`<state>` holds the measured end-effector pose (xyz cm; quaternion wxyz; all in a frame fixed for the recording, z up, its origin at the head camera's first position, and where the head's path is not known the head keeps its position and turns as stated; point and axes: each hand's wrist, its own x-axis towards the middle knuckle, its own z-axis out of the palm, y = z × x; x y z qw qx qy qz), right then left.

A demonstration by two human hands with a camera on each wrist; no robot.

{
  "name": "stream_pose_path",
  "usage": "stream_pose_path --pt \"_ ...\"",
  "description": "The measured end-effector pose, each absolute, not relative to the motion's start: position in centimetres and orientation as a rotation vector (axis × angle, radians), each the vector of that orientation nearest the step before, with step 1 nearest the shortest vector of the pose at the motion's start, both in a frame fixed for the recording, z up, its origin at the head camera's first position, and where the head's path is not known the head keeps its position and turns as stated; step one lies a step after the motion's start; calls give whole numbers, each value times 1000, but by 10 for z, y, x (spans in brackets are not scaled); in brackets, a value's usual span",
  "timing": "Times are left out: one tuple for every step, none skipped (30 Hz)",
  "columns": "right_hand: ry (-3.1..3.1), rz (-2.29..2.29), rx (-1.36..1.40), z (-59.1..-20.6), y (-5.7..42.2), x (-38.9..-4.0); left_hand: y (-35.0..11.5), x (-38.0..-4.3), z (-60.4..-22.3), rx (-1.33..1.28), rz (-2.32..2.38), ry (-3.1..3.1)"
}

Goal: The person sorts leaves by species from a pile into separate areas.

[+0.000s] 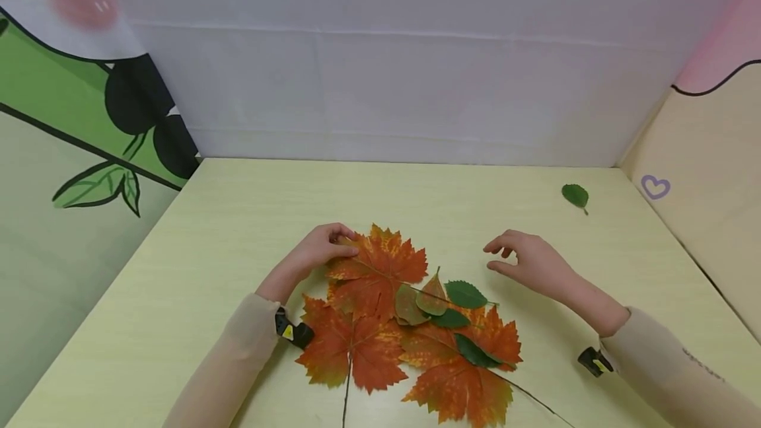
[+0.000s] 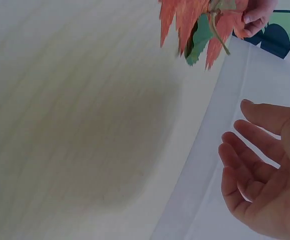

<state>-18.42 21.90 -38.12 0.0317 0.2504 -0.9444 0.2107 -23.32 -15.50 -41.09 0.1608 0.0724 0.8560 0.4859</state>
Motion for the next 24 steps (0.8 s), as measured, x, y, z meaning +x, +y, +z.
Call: stream_pose_path --pt "-2913 652 797 -382 217 -181 -155 -233 -411 204 1388 2442" --pt "-2919 655 820 -383 215 -179 -155 -233 -411 203 1391 2438" --pt "-2925 663 840 -384 213 -176 -155 -233 -410 205 1390 2436" --pt "-2928 663 864 -384 211 -174 -154 -232 -410 209 1390 2435" --pt "-2933 668 882 -384 209 -172 -155 -232 -410 212 1390 2437" --pt "-2935 667 900 -385 208 -170 -155 -232 -409 214 1392 2439" --pt "-2939 664 911 -385 206 -168 -155 -232 -409 216 1394 2441" --pt "-2947 662 920 -386 205 -166 -155 -232 -409 216 1395 2441" --pt "-2954 657 925 -386 203 -164 -155 -231 -409 216 1395 2443" --pt "-2963 649 933 -387 202 -163 -155 -232 -410 215 1396 2444" --pt "-2971 641 942 -388 201 -162 -155 -232 -410 214 1394 2445" --pt "-2979 632 954 -389 200 -161 -155 -232 -410 211 1393 2445" --pt "-2988 625 965 -390 199 -160 -155 -233 -410 207 1391 2445" --pt "-2995 618 977 -392 198 -159 -155 -233 -411 202 1393 2444" --pt "-3001 609 985 -393 197 -158 -155 -233 -410 210 1393 2445" --pt "-3007 601 998 -393 196 -158 -155 -233 -410 207 1397 2442" --pt "-3013 596 1009 -394 195 -157 -155 -233 -410 213 1397 2443" --pt "-3019 592 1023 -396 194 -157 -155 -233 -410 214 1403 2440" --pt "-3025 583 1037 -396 194 -157 -156 -233 -410 222 1404 2437" --pt "-3029 572 1056 -397 193 -157 -156 -233 -410 229 1405 2435" --pt "-3031 561 1074 -398 193 -157 -156 -233 -410 231 1406 2433" --pt "-3028 548 1100 -399 193 -157 -156 -233 -410 221 1408 2431" --pt "-3021 528 1125 -400 192 -157 -156 -233 -411 229 1403 2432" --pt "-3010 506 1148 -401 192 -157 -156 -233 -411 229 1403 2432"
